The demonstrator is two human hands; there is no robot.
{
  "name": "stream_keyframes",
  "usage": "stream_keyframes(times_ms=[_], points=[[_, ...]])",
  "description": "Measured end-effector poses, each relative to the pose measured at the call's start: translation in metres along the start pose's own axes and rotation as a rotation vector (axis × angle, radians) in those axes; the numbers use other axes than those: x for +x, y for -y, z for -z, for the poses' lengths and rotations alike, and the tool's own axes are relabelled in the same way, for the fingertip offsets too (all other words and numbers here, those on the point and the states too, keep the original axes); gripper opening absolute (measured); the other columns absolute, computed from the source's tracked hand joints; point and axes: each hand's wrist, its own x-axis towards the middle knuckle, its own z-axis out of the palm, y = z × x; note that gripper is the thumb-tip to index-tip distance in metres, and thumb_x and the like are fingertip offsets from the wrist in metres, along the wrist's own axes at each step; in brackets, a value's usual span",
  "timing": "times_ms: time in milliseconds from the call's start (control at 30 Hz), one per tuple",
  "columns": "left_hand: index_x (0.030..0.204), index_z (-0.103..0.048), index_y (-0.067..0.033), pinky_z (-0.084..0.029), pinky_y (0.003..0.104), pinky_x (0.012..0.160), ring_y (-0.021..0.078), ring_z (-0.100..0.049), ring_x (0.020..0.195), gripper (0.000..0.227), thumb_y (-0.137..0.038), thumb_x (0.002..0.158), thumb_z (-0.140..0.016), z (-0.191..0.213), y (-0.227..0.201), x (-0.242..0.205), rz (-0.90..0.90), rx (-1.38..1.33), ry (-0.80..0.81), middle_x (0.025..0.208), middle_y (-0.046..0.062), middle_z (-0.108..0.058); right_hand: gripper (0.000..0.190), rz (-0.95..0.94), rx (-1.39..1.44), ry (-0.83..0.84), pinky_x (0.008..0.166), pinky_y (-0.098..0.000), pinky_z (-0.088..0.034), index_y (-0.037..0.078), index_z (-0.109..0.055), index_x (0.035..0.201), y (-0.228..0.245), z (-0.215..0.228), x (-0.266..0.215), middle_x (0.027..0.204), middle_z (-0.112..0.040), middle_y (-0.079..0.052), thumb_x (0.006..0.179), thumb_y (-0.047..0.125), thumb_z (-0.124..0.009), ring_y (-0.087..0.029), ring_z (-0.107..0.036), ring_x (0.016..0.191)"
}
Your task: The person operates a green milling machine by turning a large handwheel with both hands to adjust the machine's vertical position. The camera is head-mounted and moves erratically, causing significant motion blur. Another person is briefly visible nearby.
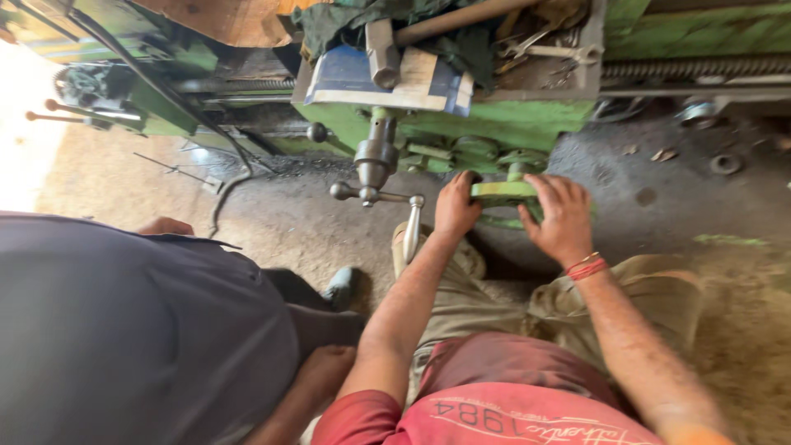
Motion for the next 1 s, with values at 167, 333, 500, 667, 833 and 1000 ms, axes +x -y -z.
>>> stream_keyframes(times_ms=[167,333,500,667,833,1000], points=[[0.118,-0.058,-0.0009,-0.051,0.050,0.091,0.0458,-0.062,0.106,0.052,-0.002,0.067,-0.066,-0.010,0.007,-0.001,-0.088,-0.034,-0.099,0.114,0.023,-0.065,0.053,0.014,0.004,-0.020,0.107,-0.0499,-0.040,0.011,-0.061,0.141,-0.002,0.000,-0.006,0.132,-0.063,-0.011,0.092,0.028,-0.074,-0.034,-0.056,0.125],[0.107,-0.061,-0.0051,-0.051,0.051,0.089,0.0450,-0.063,0.104,0.040,-0.001,0.068,-0.066,-0.011,0.003,-0.001,0.026,-0.050,-0.008,0.107,0.019,-0.067,0.052,0.012,0.001,-0.026,0.108,-0.0495,-0.039,0.011,-0.061,0.138,-0.004,-0.002,-0.003,0.133,-0.064,-0.011,0.090,0.027,-0.074,-0.034,-0.056,0.126],[0.107,-0.062,-0.0063,-0.051,0.050,0.089,0.0444,-0.064,0.103,0.036,-0.002,0.071,-0.066,-0.005,0.001,-0.004,0.034,-0.051,-0.022,0.106,0.019,-0.067,0.054,0.014,0.000,-0.007,0.109,-0.0497,-0.038,0.011,-0.061,0.139,0.001,-0.003,-0.005,0.133,-0.063,-0.011,0.089,0.027,-0.075,-0.033,-0.056,0.126],[0.107,-0.062,-0.0060,-0.051,0.050,0.089,0.0444,-0.064,0.104,0.036,-0.001,0.071,-0.066,-0.007,0.007,-0.005,0.053,-0.063,-0.002,0.107,0.019,-0.067,0.056,0.035,0.015,0.003,0.111,-0.0496,-0.038,0.011,-0.060,0.141,0.003,-0.001,-0.003,0.136,-0.063,-0.009,0.090,0.026,-0.076,-0.033,-0.056,0.129],[0.109,-0.061,-0.0043,-0.052,0.050,0.090,0.0457,-0.064,0.104,0.040,-0.001,0.069,-0.066,-0.014,0.015,-0.005,-0.018,-0.057,-0.046,0.107,0.020,-0.067,0.062,0.052,0.045,-0.006,0.108,-0.0492,-0.038,0.011,-0.058,0.143,-0.004,0.004,-0.009,0.141,-0.059,-0.014,0.091,0.038,-0.078,-0.035,-0.054,0.129],[0.108,-0.061,-0.0040,-0.052,0.050,0.086,0.0466,-0.063,0.102,0.038,-0.001,0.071,-0.064,-0.018,0.018,-0.006,-0.002,-0.079,-0.030,0.105,0.021,-0.067,0.065,-0.016,0.029,0.039,0.107,-0.0496,-0.040,0.011,-0.056,0.145,-0.020,0.005,-0.018,0.135,-0.059,-0.011,0.093,0.044,-0.079,-0.036,-0.054,0.126]])
